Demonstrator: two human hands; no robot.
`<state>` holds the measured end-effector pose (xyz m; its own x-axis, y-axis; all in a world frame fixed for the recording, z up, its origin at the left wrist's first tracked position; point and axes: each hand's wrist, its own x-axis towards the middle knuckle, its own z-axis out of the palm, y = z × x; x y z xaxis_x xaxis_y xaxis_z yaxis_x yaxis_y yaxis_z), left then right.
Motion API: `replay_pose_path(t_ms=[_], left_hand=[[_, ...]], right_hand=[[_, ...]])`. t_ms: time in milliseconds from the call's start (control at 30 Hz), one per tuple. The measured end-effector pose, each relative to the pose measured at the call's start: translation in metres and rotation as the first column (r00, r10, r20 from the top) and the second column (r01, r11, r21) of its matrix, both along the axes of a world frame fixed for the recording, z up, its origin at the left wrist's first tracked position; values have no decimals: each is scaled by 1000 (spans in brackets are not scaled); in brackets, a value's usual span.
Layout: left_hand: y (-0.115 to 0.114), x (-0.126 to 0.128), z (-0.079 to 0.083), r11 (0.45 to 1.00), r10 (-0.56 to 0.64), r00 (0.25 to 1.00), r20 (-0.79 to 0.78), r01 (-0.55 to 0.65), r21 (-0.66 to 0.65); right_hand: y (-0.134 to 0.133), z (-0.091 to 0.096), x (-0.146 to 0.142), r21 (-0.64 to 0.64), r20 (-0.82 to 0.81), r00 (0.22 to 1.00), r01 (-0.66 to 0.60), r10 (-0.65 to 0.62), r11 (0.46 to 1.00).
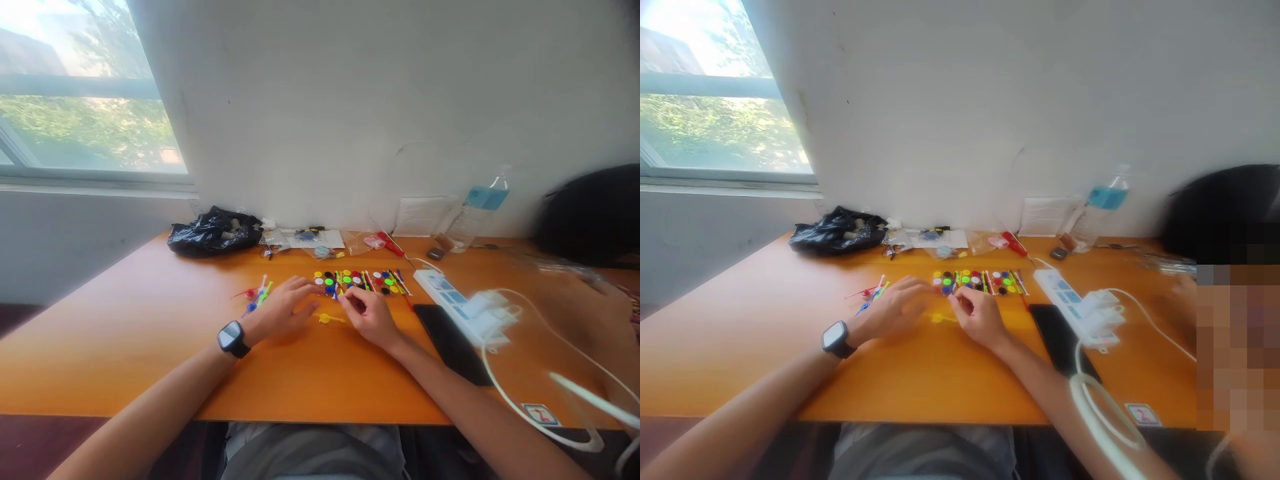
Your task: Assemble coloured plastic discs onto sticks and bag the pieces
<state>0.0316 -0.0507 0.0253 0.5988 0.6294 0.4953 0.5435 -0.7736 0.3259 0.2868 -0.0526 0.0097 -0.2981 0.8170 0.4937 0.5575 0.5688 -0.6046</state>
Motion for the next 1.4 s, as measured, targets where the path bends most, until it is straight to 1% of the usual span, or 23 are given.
replay_pose_path(t_ms=[133,200,233,333,467,633,767,900,1000,1033,1100,1133,1167,1200,1267,1300,1400], left_hand=[[-8,15,-8,987,-155,982,-107,158,15],[-8,18,-12,981,-185,969,-162,193,30],[-7,18,-12,982,-174,968,-183,184,40],[-6,13,-9,994,-81,973,-218,96,60],[-6,3,1,998,44,963,-267,-29,60],[3,-14,10,988,137,927,-350,-153,-19],[14,-24,10,969,213,902,-375,-244,-37],[21,-28,11,948,314,897,-312,-315,48],[21,-36,13,893,446,853,-271,-444,74],[20,-41,12,865,494,826,-273,-498,60],[17,-52,6,809,554,762,-335,-587,1],[15,-57,1,782,568,733,-375,-623,-32],[12,-62,-4,775,559,723,-406,-629,-53],[10,-65,-10,790,540,728,-422,-612,-46],[6,-68,-20,854,465,773,-432,-519,-9],[4,-67,-24,865,456,787,-416,-502,1],[0,-59,-29,821,538,784,-310,-570,-15]], right_hand=[[0,0,0,16,-18,1000,19,-19,1000],[1,0,0,14,-13,1000,19,-18,1000],[1,0,0,11,-10,1000,15,-15,1000],[2,-1,-1,1,-1,1000,1,-1,1000],[1,-1,-1,-19,6,1000,-16,17,1000],[0,-2,-1,-24,14,1000,-23,23,999],[-1,-1,-1,-30,29,999,-28,29,999],[-1,-1,-1,-27,40,999,-31,32,999],[-1,-1,0,-25,39,999,-32,33,999],[-1,-2,1,-28,37,999,-33,34,999],[-2,-3,1,-36,36,999,-36,37,999],[-3,-3,0,-40,38,998,-39,41,998],[-3,-4,0,-43,41,998,-45,46,998],[-4,-4,-1,-44,44,998,-52,54,998],[-5,-5,-2,-46,51,996,-67,69,997],[-6,-5,-3,-47,54,996,-73,76,996],[-7,-6,-3,-50,65,994,-89,92,995]])
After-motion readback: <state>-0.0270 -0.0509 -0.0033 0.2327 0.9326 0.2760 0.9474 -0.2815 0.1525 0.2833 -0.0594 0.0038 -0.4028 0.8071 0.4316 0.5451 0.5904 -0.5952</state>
